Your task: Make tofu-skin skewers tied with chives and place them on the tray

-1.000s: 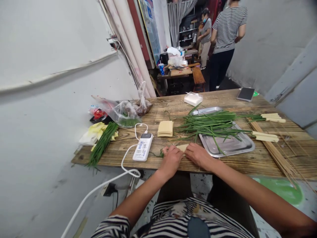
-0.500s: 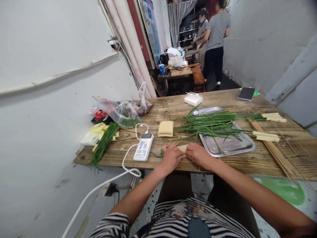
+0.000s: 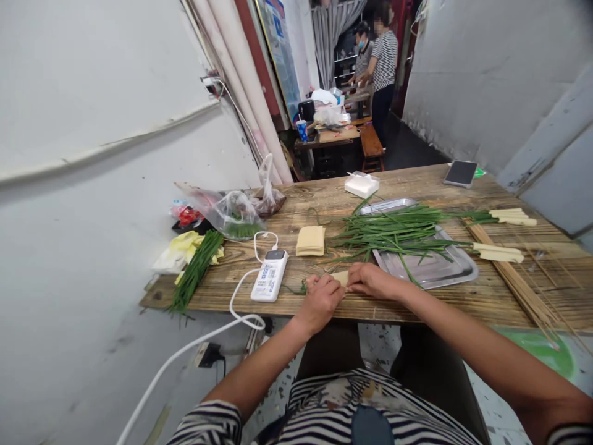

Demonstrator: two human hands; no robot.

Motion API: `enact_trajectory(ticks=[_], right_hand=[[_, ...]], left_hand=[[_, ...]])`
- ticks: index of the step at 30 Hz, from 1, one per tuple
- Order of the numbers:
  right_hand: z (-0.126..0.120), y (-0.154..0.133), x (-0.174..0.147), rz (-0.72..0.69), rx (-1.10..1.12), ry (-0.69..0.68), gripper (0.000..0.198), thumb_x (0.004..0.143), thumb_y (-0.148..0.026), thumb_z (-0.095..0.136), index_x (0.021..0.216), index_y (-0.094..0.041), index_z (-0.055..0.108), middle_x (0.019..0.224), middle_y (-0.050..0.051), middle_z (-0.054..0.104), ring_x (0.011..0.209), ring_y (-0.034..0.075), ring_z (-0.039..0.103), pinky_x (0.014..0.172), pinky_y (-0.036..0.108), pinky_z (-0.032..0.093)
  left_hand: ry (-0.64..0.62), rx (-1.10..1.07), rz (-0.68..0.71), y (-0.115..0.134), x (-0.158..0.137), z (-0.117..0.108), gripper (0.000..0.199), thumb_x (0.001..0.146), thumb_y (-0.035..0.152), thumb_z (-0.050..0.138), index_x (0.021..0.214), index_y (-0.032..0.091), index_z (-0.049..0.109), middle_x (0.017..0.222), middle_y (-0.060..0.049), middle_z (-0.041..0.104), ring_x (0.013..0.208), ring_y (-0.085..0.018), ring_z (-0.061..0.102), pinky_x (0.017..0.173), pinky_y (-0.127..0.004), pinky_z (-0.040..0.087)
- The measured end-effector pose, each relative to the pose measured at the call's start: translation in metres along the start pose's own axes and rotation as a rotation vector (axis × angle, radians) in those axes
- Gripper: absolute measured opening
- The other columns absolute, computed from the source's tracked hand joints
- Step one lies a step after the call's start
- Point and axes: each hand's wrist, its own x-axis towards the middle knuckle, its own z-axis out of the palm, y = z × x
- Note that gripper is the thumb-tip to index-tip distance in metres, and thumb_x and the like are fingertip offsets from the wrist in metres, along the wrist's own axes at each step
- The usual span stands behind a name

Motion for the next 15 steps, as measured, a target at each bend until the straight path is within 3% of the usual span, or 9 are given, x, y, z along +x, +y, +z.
enact_trajectory(ticks=[5,9,12,15], right_hand=[[-0.001,-0.002,0.000,0.030,-0.027,-0.003,0.017,0.086,-0.016,0.058,0.074,-0.015,0.069,0.071,0.003,0.063,0.073,0.015,0.055,0.072,0.026,0.041],[0.010,-0.017,-0.008,0.066,-0.336,0.053,0.026,0.091,-0.019,0.052,0.070,-0.016,0.066,0.073,0.005,0.059,0.075,0.017,0.048,0.071,0.030,0.035],[0.022,-0.031,-0.017,0.042,-0.556,0.138,0.024,0.094,-0.016,0.044,0.082,-0.014,0.065,0.079,0.008,0.057,0.081,0.021,0.044,0.073,0.034,0.032],[0.032,-0.037,-0.023,0.027,-0.618,0.192,0.024,0.095,-0.015,0.040,0.092,-0.013,0.064,0.083,0.009,0.056,0.082,0.022,0.041,0.073,0.035,0.030]], left_hand=[[-0.029,0.017,0.024,0.000,0.000,0.001,0.017,0.097,0.020,0.044,0.101,0.021,0.060,0.092,-0.003,0.062,0.097,-0.019,0.049,0.083,-0.037,0.026],[-0.018,0.018,0.024,-0.001,0.001,0.000,0.018,0.096,0.019,0.044,0.100,0.020,0.061,0.089,-0.004,0.062,0.096,-0.019,0.050,0.083,-0.038,0.026],[-0.013,-0.013,0.006,-0.001,0.006,-0.001,0.020,0.097,0.021,0.043,0.093,0.020,0.063,0.084,-0.003,0.062,0.092,-0.019,0.051,0.083,-0.038,0.026],[-0.032,-0.049,-0.010,-0.002,0.012,-0.004,0.024,0.096,0.021,0.044,0.085,0.019,0.065,0.079,-0.003,0.062,0.088,-0.019,0.052,0.082,-0.037,0.026]])
